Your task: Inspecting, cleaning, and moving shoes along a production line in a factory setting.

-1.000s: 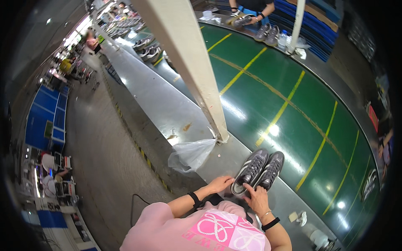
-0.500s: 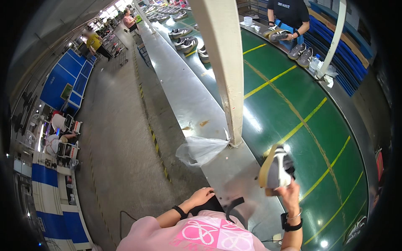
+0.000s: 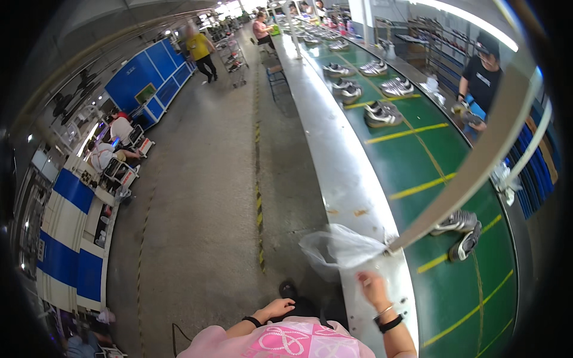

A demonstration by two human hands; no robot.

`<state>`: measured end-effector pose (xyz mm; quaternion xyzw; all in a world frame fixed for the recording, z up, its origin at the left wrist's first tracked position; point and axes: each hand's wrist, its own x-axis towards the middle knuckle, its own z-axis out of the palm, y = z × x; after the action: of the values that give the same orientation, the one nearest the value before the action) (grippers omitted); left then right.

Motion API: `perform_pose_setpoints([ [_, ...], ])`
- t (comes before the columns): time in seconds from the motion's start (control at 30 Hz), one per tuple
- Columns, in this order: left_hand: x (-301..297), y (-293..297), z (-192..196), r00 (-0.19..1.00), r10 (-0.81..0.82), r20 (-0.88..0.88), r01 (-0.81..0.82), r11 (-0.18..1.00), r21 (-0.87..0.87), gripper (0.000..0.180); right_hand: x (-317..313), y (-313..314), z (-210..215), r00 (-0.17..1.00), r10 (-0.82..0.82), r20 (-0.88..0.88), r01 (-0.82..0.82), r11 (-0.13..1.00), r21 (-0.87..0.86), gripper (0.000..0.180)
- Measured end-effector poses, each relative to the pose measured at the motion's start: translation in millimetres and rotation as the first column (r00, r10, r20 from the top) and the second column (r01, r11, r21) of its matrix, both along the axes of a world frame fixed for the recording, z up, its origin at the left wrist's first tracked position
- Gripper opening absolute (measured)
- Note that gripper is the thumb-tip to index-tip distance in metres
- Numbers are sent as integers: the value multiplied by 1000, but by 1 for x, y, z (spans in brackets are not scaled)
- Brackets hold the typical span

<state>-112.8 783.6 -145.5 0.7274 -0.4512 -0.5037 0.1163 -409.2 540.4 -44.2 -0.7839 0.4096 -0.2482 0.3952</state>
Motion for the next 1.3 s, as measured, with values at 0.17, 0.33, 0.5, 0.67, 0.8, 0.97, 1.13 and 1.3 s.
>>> perform_pose_setpoints([
  [0.17,134,84,-90,927,371,49,-372,927,34,34,156,47,-59,699,705,-118,-636,689,348,27],
  [0.33,283,146,-134,509,847,155,-815,416,404,30,244,16,-127,736,628,-252,-539,769,344,30],
  [0.5,392,136,-103,285,933,219,-908,189,374,22,285,-30,-191,677,483,-556,-235,857,458,35],
  [0.67,461,66,-102,249,948,201,-926,172,336,25,336,-87,-249,542,568,-620,-155,792,590,34],
  [0.8,518,-6,-108,259,965,27,-928,241,284,23,415,-171,-297,197,727,-658,-293,684,668,31],
  [0.97,599,-120,-89,251,967,53,-920,221,322,22,598,-316,-292,-38,661,-749,-384,682,622,26],
  [1.13,700,-213,-72,228,974,10,-933,215,289,22,863,-422,-221,687,471,-553,-295,876,380,25],
  [1.3,809,-282,-92,238,971,2,-919,225,323,22,1045,-492,-189,751,560,-350,-430,817,384,27],
])
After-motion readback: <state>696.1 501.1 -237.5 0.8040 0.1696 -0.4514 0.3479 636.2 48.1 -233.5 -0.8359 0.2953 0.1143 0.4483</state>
